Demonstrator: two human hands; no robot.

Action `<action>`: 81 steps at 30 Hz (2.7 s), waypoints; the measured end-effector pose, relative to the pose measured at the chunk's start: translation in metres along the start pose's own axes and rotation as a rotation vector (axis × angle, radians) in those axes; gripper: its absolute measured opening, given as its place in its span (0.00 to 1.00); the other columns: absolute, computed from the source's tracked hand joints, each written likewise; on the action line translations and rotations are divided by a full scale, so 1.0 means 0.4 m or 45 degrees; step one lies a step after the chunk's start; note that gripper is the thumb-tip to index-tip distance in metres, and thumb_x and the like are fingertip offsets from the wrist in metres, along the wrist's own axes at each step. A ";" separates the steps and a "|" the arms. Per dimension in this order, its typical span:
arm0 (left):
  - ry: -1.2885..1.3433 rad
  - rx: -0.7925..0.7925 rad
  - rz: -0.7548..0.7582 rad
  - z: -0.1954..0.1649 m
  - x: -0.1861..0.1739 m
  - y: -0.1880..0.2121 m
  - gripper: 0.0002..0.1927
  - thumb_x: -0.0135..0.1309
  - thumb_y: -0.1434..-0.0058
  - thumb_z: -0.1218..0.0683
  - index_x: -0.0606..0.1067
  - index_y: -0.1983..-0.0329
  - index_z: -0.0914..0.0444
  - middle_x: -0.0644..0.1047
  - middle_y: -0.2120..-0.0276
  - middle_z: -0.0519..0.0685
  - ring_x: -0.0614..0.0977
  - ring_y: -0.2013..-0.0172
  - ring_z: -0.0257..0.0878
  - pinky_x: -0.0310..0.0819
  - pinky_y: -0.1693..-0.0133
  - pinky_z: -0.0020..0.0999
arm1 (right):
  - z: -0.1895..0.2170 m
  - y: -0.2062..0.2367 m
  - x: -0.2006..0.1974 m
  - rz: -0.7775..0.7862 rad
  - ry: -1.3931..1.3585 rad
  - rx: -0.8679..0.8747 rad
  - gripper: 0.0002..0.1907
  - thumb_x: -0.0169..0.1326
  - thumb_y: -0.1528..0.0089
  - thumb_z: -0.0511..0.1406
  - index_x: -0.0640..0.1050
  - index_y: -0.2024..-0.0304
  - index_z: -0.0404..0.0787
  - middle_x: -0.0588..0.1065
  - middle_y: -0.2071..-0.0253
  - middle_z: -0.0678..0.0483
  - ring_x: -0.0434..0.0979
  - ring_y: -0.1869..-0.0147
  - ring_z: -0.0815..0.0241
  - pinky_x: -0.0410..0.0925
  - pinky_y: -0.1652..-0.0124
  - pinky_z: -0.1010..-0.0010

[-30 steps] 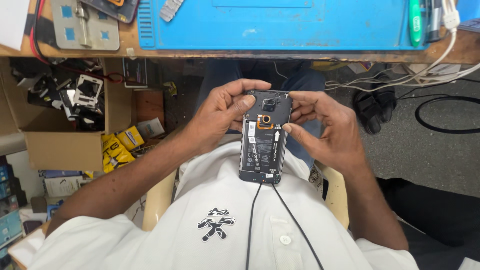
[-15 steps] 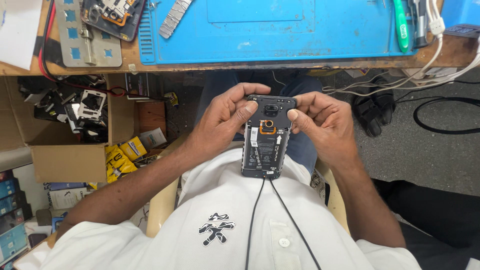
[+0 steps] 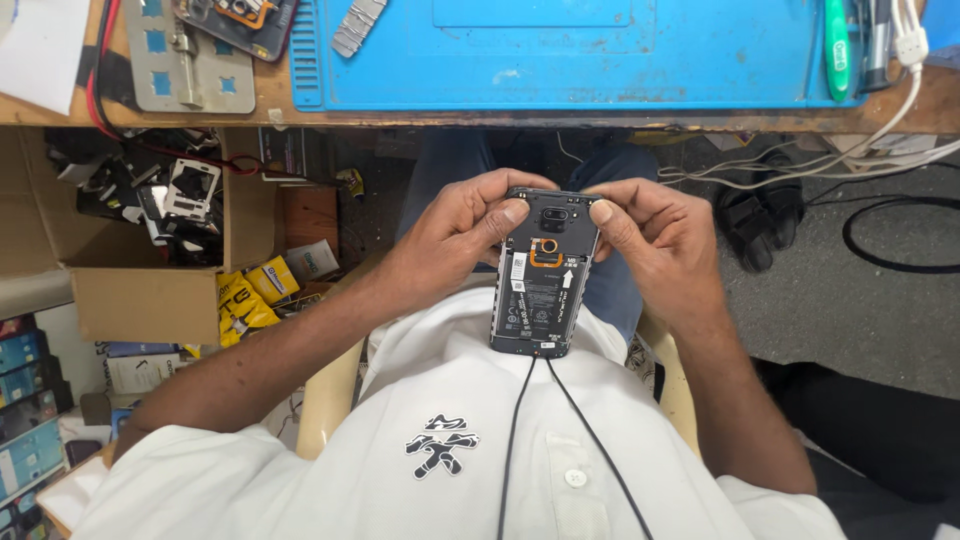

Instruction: The person tests a smartphone by swiping the screen and adjusting the volume, then disassembles it to remove the back cover and battery. They then reassemble the phone by placing the battery and back cover back into the chassis.

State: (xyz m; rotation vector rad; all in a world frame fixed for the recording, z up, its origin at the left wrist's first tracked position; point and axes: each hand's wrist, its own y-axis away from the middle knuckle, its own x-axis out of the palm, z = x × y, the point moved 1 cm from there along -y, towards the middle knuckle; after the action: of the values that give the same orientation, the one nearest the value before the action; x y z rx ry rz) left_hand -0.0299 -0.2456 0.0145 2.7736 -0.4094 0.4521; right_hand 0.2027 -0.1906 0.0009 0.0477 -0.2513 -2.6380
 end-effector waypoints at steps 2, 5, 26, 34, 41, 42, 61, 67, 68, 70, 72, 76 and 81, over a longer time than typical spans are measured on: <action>0.111 -0.018 -0.027 -0.010 0.002 0.004 0.21 0.45 0.28 0.50 0.66 0.35 0.62 0.79 0.52 0.46 0.82 0.55 0.28 0.84 0.57 0.28 | 0.021 0.009 0.001 0.030 -0.039 -0.048 0.21 0.57 0.32 0.31 0.73 0.38 0.28 0.79 0.57 0.48 0.77 0.57 0.69 0.71 0.57 0.77; 0.054 0.073 -0.259 -0.026 -0.010 -0.029 0.20 0.45 0.27 0.51 0.70 0.35 0.63 0.80 0.53 0.48 0.82 0.58 0.30 0.83 0.60 0.28 | 0.073 -0.028 0.017 0.051 0.061 -0.247 0.32 0.59 0.37 0.32 0.67 0.32 0.30 0.78 0.46 0.46 0.79 0.46 0.64 0.73 0.50 0.72; -1.762 0.838 -0.115 -0.194 -0.214 -0.249 0.42 0.72 0.49 0.49 0.66 0.35 0.70 0.70 0.41 0.58 0.70 0.43 0.56 0.66 0.41 0.50 | 0.155 -0.341 -0.115 0.314 1.324 -0.729 0.47 0.72 0.51 0.44 0.70 0.33 0.35 0.72 0.37 0.41 0.72 0.33 0.44 0.65 0.37 0.56; -1.903 0.583 -0.121 -0.207 -0.212 -0.285 0.38 0.75 0.56 0.45 0.71 0.46 0.65 0.71 0.53 0.54 0.72 0.49 0.52 0.70 0.47 0.50 | 0.164 -0.340 -0.100 0.328 1.306 -0.831 0.40 0.69 0.45 0.45 0.72 0.34 0.37 0.71 0.36 0.43 0.70 0.32 0.43 0.66 0.36 0.53; -1.846 0.569 -0.122 -0.232 -0.188 -0.283 0.41 0.77 0.60 0.46 0.68 0.47 0.63 0.71 0.56 0.52 0.72 0.51 0.53 0.71 0.50 0.52 | 0.180 -0.380 -0.050 0.267 1.235 -0.831 0.33 0.68 0.42 0.42 0.76 0.38 0.35 0.75 0.44 0.43 0.75 0.41 0.43 0.69 0.46 0.55; -1.757 0.620 -0.100 -0.236 -0.187 -0.279 0.40 0.77 0.58 0.47 0.68 0.47 0.63 0.71 0.56 0.52 0.73 0.51 0.52 0.71 0.51 0.51 | 0.180 -0.388 -0.047 0.242 1.171 -0.769 0.28 0.66 0.40 0.39 0.77 0.39 0.36 0.77 0.47 0.45 0.77 0.43 0.46 0.71 0.47 0.58; -2.129 0.769 -0.453 -0.230 -0.349 -0.416 0.10 0.65 0.42 0.59 0.83 0.56 0.59 0.79 0.62 0.50 0.80 0.59 0.46 0.78 0.55 0.44 | 0.100 -0.427 -0.155 0.493 0.228 -0.217 0.09 0.57 0.38 0.24 0.81 0.55 0.34 0.81 0.57 0.52 0.81 0.52 0.67 0.75 0.52 0.76; -2.134 0.871 -0.445 -0.239 -0.337 -0.413 0.06 0.66 0.44 0.58 0.82 0.64 0.60 0.77 0.63 0.50 0.80 0.59 0.45 0.80 0.58 0.41 | 0.093 -0.420 -0.155 0.435 0.319 -0.296 0.10 0.57 0.39 0.22 0.82 0.57 0.35 0.81 0.57 0.53 0.80 0.53 0.68 0.74 0.54 0.76; -2.121 0.904 -0.446 -0.248 -0.333 -0.404 0.05 0.66 0.44 0.58 0.81 0.65 0.61 0.76 0.63 0.50 0.81 0.59 0.45 0.80 0.58 0.41 | 0.093 -0.420 -0.153 0.446 0.296 -0.316 0.10 0.57 0.39 0.22 0.82 0.57 0.35 0.80 0.57 0.53 0.80 0.53 0.68 0.75 0.53 0.75; -1.974 0.964 -0.408 -0.264 -0.319 -0.379 0.04 0.65 0.41 0.58 0.80 0.66 0.60 0.76 0.63 0.48 0.81 0.61 0.42 0.81 0.58 0.38 | 0.093 -0.419 -0.153 0.468 0.251 -0.352 0.10 0.57 0.39 0.22 0.82 0.56 0.35 0.80 0.56 0.53 0.81 0.51 0.67 0.75 0.52 0.75; -1.880 1.046 -0.345 -0.272 -0.301 -0.340 0.05 0.65 0.37 0.59 0.79 0.66 0.61 0.76 0.62 0.48 0.82 0.62 0.41 0.81 0.59 0.38 | 0.094 -0.423 -0.156 0.457 0.293 -0.381 0.10 0.57 0.38 0.21 0.81 0.55 0.35 0.80 0.56 0.53 0.80 0.51 0.68 0.75 0.52 0.75; -1.752 1.120 -0.173 -0.254 -0.242 -0.267 0.05 0.62 0.34 0.61 0.77 0.66 0.64 0.77 0.57 0.51 0.84 0.63 0.42 0.81 0.60 0.39 | 0.090 -0.415 -0.161 0.478 0.263 -0.431 0.10 0.58 0.37 0.21 0.81 0.55 0.34 0.80 0.54 0.52 0.81 0.49 0.66 0.74 0.50 0.75; -1.736 1.066 -0.077 -0.230 -0.195 -0.223 0.04 0.59 0.34 0.61 0.76 0.62 0.68 0.78 0.50 0.54 0.83 0.61 0.49 0.80 0.59 0.43 | 0.093 -0.411 -0.158 0.472 0.261 -0.440 0.11 0.58 0.38 0.21 0.81 0.55 0.35 0.80 0.54 0.52 0.81 0.48 0.66 0.74 0.48 0.76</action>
State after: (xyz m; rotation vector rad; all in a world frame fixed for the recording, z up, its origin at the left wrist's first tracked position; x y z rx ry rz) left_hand -0.0960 -0.1152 0.0490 3.3825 -0.4318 -1.7592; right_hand 0.1788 -0.0121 0.0060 0.1404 0.2445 -2.2504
